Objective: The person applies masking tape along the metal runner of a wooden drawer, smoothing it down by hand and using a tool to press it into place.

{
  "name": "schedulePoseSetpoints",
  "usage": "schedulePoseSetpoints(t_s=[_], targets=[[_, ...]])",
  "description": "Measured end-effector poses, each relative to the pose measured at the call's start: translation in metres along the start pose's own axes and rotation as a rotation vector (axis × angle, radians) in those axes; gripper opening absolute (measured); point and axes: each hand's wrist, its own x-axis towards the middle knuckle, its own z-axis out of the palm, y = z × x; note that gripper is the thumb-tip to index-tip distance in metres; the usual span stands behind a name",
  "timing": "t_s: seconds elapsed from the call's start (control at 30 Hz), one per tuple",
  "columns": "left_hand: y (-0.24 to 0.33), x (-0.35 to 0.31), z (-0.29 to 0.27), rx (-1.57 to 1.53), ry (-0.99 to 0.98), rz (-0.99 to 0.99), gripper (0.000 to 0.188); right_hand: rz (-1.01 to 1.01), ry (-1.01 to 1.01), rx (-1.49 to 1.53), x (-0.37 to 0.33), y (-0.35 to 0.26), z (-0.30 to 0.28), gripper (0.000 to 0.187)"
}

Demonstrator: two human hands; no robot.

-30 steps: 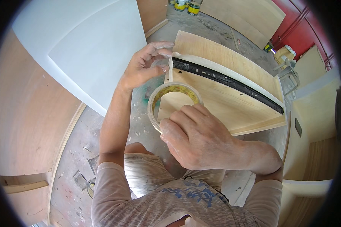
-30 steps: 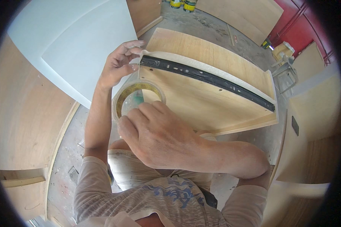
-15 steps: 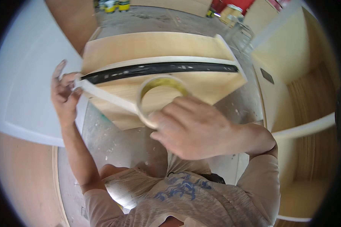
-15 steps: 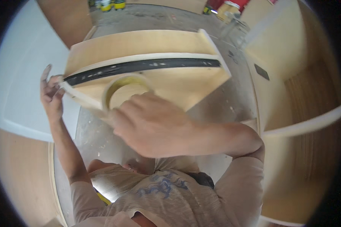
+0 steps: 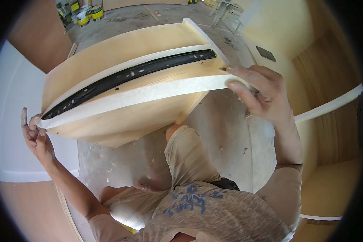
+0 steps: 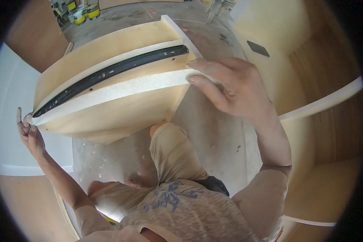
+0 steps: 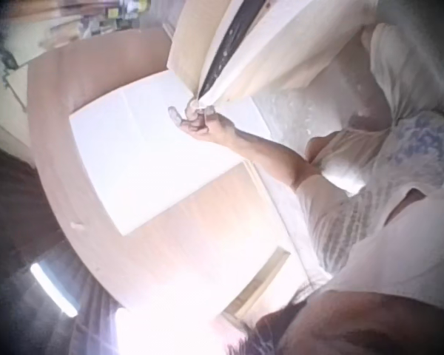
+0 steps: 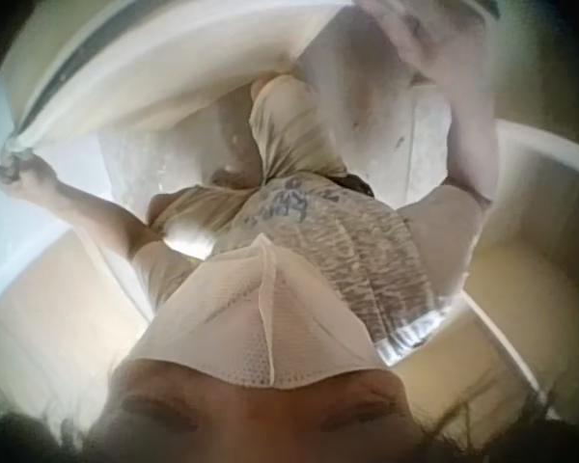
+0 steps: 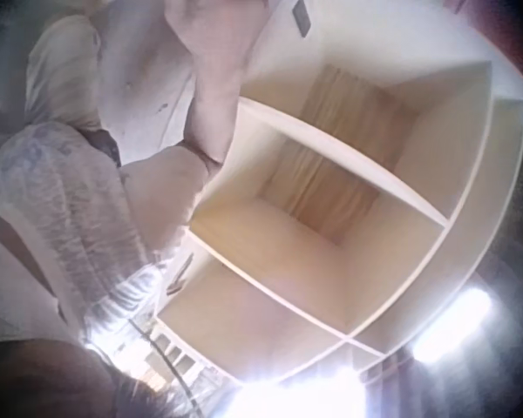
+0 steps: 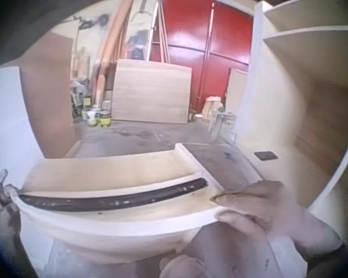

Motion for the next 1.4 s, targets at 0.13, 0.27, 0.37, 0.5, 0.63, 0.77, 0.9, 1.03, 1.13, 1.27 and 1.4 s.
schedulePoseSetpoints(t_s=[0.13,0.27,0.37,0.5,0.63,0.77,0.9,1.03,1.13,1.27,1.4], targets=[[0.001,-0.002,0.003,0.042,0.015,-0.006,0.083,0.043,-0.071,-0.039,-0.012,-0.014,-0.013,0.027],[0.001,0.000,-0.004,0.024,0.003,-0.017,0.082,-0.008,-0.003,-0.017,-0.015,0.010,-0.003,0.026],[-0.017,-0.002,-0.003,0.011,0.019,-0.004,0.082,0.242,-0.099,-0.263,-0.034,0.038,0.009,0.026],[-0.008,-0.001,-0.003,0.003,0.014,-0.047,0.083,0.409,0.033,0.004,-0.047,0.051,0.012,0.020],[0.009,-0.007,0.006,0.051,0.022,-0.060,0.077,0.315,0.186,-0.024,-0.037,0.053,0.020,0.009],[0.074,-0.008,0.065,0.604,0.143,0.140,0.071,0.323,0.223,0.011,-0.028,0.064,0.032,0.008],[0.129,-0.016,0.152,0.669,0.126,0.328,0.053,0.253,0.229,0.111,-0.018,0.069,0.048,0.012],[0.118,0.023,0.276,0.591,-0.511,0.457,0.036,0.306,0.136,0.211,-0.029,0.084,0.049,0.017],[0.106,0.045,0.328,0.622,-0.676,0.391,0.028,0.266,0.138,0.235,-0.018,0.077,0.043,0.019],[0.090,0.058,0.359,0.620,-0.831,0.183,0.019,0.221,0.150,0.171,-0.013,0.076,0.045,0.021],[0.085,0.058,0.368,0.668,-0.861,0.198,0.018,0.190,0.228,0.241,-0.012,0.077,0.053,0.020]])
